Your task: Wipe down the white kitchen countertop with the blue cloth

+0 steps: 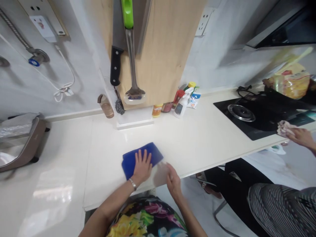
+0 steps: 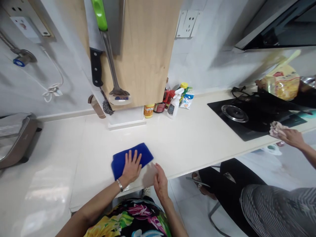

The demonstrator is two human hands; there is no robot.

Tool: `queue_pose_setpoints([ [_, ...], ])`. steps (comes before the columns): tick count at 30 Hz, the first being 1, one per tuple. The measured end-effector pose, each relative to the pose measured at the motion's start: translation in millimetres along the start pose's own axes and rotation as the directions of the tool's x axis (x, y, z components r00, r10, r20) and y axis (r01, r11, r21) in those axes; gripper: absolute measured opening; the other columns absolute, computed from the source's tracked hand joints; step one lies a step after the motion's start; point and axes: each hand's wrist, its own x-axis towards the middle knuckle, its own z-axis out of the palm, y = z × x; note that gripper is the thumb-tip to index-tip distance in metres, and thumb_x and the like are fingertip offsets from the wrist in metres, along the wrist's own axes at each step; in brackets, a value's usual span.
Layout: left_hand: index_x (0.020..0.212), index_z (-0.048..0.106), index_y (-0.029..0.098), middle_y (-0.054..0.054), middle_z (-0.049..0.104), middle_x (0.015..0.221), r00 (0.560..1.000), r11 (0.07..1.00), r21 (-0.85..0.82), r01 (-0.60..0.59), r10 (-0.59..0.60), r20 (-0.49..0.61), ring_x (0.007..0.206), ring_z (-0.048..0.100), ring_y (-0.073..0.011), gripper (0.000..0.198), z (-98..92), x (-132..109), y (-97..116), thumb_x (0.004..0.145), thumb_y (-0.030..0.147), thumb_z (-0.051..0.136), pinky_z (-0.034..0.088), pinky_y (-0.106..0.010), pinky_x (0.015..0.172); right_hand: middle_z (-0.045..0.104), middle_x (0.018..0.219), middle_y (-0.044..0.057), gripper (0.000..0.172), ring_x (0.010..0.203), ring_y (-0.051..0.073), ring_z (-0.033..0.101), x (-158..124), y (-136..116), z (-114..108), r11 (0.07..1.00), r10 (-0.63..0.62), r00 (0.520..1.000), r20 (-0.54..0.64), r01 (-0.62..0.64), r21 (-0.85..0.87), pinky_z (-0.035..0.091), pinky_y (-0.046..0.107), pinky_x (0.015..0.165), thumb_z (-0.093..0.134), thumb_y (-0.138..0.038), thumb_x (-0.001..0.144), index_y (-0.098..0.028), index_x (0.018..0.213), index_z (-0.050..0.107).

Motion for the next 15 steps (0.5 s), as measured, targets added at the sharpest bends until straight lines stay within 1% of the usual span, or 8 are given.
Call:
queue_pose_setpoints([
  [2,0.158,0.032,0.019,-0.014,0.014,0.169,0.981,0.981,-0.029,-0.190,0.191,0.027,0.155,0.000,-0.0414,0.066,7.5,11,23,0.096,0.035,0.047,0.007,-0.068,0.124,0.057,0.142,0.013,0.045,0.132,0.026,0.054,5,0,-11,0.998,-0.036,0.998,-0.055,0.032,-0.060,0.048,0.052,0.111,0.037,-0.026,0.097,-0.020,0.140,0.051],
  [4,0.158,0.031,0.021,-0.014,0.015,0.169,0.949,0.949,-0.050,-0.313,0.314,0.030,0.156,0.003,-0.0397,0.067,12.0,17,32,0.096,0.036,0.049,0.010,-0.067,0.124,0.055,0.144,0.013,0.046,0.135,0.026,0.051,12,-1,-18,0.987,-0.092,0.991,-0.100,0.078,-0.139,0.046,0.055,0.113,0.035,-0.022,0.097,-0.020,0.141,0.049],
  [6,0.156,0.036,0.023,-0.013,0.023,0.167,0.924,0.923,-0.080,-0.377,0.380,0.031,0.156,0.012,-0.0345,0.062,11.1,19,24,0.096,0.035,0.049,0.015,-0.062,0.125,0.054,0.145,0.013,0.047,0.139,0.026,0.046,20,-2,-19,0.969,-0.153,0.982,-0.114,0.126,-0.215,0.044,0.057,0.114,0.034,-0.018,0.096,-0.020,0.142,0.047],
  [8,0.152,0.044,0.026,-0.011,0.031,0.165,0.919,0.916,-0.107,-0.388,0.392,0.026,0.155,0.022,-0.0285,0.055,3.0,17,0,0.098,0.033,0.047,0.019,-0.056,0.126,0.054,0.144,0.012,0.048,0.144,0.027,0.040,30,-8,-11,0.948,-0.202,0.975,-0.089,0.172,-0.268,0.041,0.059,0.115,0.034,-0.016,0.096,-0.019,0.142,0.047],
  [10,0.149,0.049,0.026,-0.010,0.036,0.163,0.954,0.949,-0.108,-0.297,0.298,-0.002,0.153,0.027,-0.0260,0.050,-10.9,10,-34,0.099,0.031,0.042,0.021,-0.055,0.126,0.054,0.146,0.013,0.049,0.148,0.029,0.033,40,-20,6,0.932,-0.209,0.977,-0.030,0.190,-0.307,0.035,0.063,0.118,0.034,-0.018,0.096,-0.018,0.143,0.046],
  [12,0.148,0.050,0.021,-0.013,0.038,0.161,0.996,0.993,-0.088,-0.072,0.067,-0.060,0.153,0.026,-0.0266,0.050,-26.9,1,-72,0.101,0.030,0.037,0.021,-0.054,0.126,0.048,0.152,0.015,0.050,0.152,0.032,0.024,49,-37,31,0.919,-0.165,0.984,0.061,0.176,-0.354,0.025,0.068,0.120,0.036,-0.022,0.097,-0.015,0.147,0.043],
  [13,0.148,0.050,0.018,-0.016,0.038,0.161,0.993,0.995,-0.076,0.067,-0.074,-0.094,0.155,0.023,-0.0279,0.051,-34.2,-5,-91,0.101,0.030,0.035,0.021,-0.055,0.125,0.042,0.156,0.016,0.053,0.154,0.035,0.018,53,-47,43,0.910,-0.120,0.985,0.124,0.160,-0.382,0.020,0.070,0.121,0.037,-0.025,0.098,-0.013,0.149,0.040],
  [15,0.148,0.049,0.011,-0.022,0.034,0.162,0.936,0.947,-0.045,0.317,-0.320,-0.146,0.156,0.014,-0.0327,0.054,-45.7,-15,-124,0.101,0.034,0.033,0.019,-0.058,0.124,0.031,0.163,0.015,0.059,0.155,0.039,0.011,60,-62,65,0.890,-0.062,0.952,0.298,0.188,-0.416,0.012,0.074,0.120,0.042,-0.034,0.097,-0.016,0.153,0.036],
])
